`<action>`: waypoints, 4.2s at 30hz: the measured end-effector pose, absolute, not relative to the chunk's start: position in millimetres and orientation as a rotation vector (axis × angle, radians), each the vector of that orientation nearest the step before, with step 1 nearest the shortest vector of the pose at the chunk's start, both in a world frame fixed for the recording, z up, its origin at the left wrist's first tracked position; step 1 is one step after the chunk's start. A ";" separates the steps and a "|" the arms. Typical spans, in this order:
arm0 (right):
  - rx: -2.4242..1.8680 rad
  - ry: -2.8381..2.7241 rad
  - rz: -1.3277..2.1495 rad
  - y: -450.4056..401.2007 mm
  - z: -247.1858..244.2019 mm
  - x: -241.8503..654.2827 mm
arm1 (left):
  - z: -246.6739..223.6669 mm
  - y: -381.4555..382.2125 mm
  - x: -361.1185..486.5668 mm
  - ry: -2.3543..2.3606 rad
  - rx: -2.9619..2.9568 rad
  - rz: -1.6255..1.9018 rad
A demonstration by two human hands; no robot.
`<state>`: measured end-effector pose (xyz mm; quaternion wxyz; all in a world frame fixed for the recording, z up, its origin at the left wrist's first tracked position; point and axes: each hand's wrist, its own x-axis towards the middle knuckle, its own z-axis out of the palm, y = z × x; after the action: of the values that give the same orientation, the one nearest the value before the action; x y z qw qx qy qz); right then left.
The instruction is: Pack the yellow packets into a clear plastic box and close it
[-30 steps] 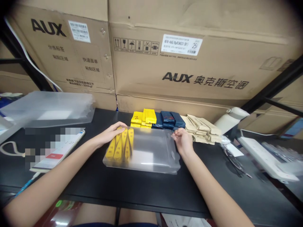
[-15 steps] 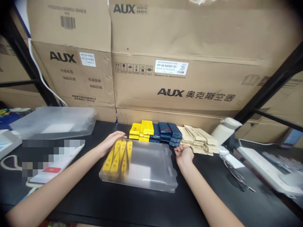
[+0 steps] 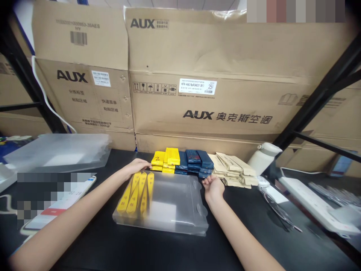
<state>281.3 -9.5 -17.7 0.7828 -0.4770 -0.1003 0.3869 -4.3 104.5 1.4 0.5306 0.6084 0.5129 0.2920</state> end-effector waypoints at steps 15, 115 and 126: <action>-1.028 -0.274 0.847 -10.8 -18.4 284.9 | -4.5 100.2 -0.8 1.243 1.220 0.983; -1.082 -1.352 0.870 -56.0 28.5 220.6 | 38.3 7.8 -12.1 0.611 1.938 0.777; -1.107 -1.320 0.809 -51.9 26.6 223.1 | 36.0 15.2 -16.8 0.577 1.846 0.733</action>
<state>223.1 -51.9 26.6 0.5804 -0.4735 -0.5649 0.3461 -16.8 15.2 36.0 0.5111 0.7671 0.2399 0.3047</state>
